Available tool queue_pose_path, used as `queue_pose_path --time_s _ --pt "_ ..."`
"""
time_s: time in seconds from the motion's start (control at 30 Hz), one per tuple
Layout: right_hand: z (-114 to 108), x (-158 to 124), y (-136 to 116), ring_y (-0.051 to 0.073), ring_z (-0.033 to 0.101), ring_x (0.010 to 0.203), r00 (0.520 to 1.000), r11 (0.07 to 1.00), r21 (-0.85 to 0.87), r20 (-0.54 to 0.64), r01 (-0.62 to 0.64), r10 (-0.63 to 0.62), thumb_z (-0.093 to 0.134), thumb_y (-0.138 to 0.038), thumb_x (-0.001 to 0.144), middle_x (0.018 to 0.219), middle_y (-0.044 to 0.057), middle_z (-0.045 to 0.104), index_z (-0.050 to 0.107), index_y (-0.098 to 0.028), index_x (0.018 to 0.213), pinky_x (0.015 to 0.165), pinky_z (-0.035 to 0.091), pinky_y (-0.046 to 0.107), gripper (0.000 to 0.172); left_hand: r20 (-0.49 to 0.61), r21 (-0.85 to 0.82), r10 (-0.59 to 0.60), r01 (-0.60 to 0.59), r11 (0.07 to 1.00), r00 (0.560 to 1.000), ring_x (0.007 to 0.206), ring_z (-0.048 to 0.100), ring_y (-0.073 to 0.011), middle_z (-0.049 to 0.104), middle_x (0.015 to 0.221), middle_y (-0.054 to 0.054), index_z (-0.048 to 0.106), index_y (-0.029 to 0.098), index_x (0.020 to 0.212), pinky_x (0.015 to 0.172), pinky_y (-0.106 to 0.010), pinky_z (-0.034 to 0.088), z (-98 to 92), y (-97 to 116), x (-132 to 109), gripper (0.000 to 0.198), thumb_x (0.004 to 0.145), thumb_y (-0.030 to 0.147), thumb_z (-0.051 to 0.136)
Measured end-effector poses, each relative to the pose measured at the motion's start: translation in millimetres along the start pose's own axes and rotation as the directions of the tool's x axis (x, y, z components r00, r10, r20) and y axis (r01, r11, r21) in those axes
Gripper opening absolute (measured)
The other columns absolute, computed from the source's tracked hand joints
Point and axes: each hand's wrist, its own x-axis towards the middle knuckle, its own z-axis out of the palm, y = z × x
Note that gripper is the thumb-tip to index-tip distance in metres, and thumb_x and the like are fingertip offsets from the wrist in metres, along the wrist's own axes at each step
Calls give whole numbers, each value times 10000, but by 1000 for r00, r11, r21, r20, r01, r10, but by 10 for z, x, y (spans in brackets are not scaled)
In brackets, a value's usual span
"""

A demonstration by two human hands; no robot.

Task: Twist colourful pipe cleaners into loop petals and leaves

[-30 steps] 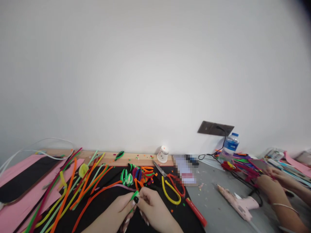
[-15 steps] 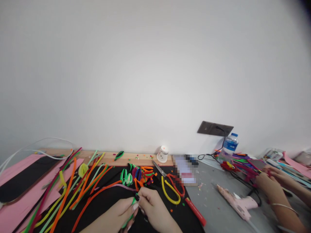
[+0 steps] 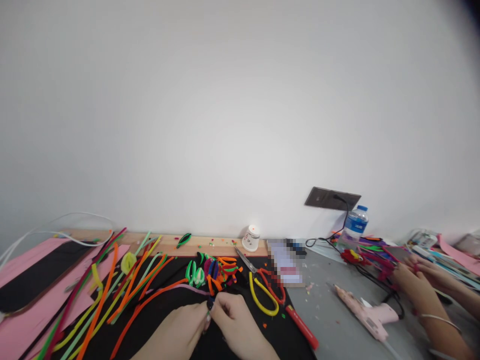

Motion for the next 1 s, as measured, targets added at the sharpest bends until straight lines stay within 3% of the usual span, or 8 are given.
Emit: queue_pose_path --time_s 0.13,0.27,0.5,0.67,0.77,0.87,1.0 --pt "-13 -4 -20 88 358 535 999 999 41 34 11 -13 459 -291 833 547 -41 423 528 -143 583 489 253 194 298 -25 16 40 -40 999 999 594 518 -176 615 703 -31 519 217 741 550 -255 314 57 -92 15 264 879 300 309" --pt "-31 3 -11 78 334 505 995 993 113 102 -14 2 438 -264 844 533 -51 382 501 -150 598 461 224 193 278 3 -84 28 -28 996 1000 568 483 -161 574 644 -14 511 213 706 546 -244 327 44 -44 11 299 874 367 318" --pt "-61 -2 10 56 202 404 981 931 349 186 -109 45 488 -324 822 449 -87 267 381 -181 561 394 136 202 317 102 -355 -71 102 929 992 494 407 -127 441 545 35 414 220 640 481 -227 337 -32 177 -28 462 842 580 206" --pt "-98 -25 -57 45 204 404 979 900 432 201 -53 -39 506 -448 814 447 -86 282 369 -174 550 401 131 205 404 133 -369 -12 61 927 991 431 383 -108 382 491 57 348 224 609 429 -209 312 -34 158 17 465 835 596 183" --pt "-92 -20 -60 40 228 403 984 904 427 166 -20 -56 508 -472 810 453 -82 306 397 -165 554 396 142 200 415 28 -283 52 -42 958 998 471 393 -108 404 532 51 347 219 632 462 -200 320 -44 130 -6 386 890 461 192" --pt "-56 0 -38 30 216 367 987 884 458 161 -87 14 522 -460 798 444 -92 303 422 -166 567 365 138 189 387 -81 -57 143 -148 987 986 563 466 -126 518 623 21 410 211 679 521 -199 342 -61 89 -31 275 895 250 244" --pt "1 24 -22 22 200 305 969 825 510 168 -243 182 486 -367 799 421 -103 292 422 -176 556 309 108 174 315 -68 215 176 -157 964 982 685 575 -155 633 774 -13 520 212 800 600 -212 388 -60 20 -3 243 799 69 323"
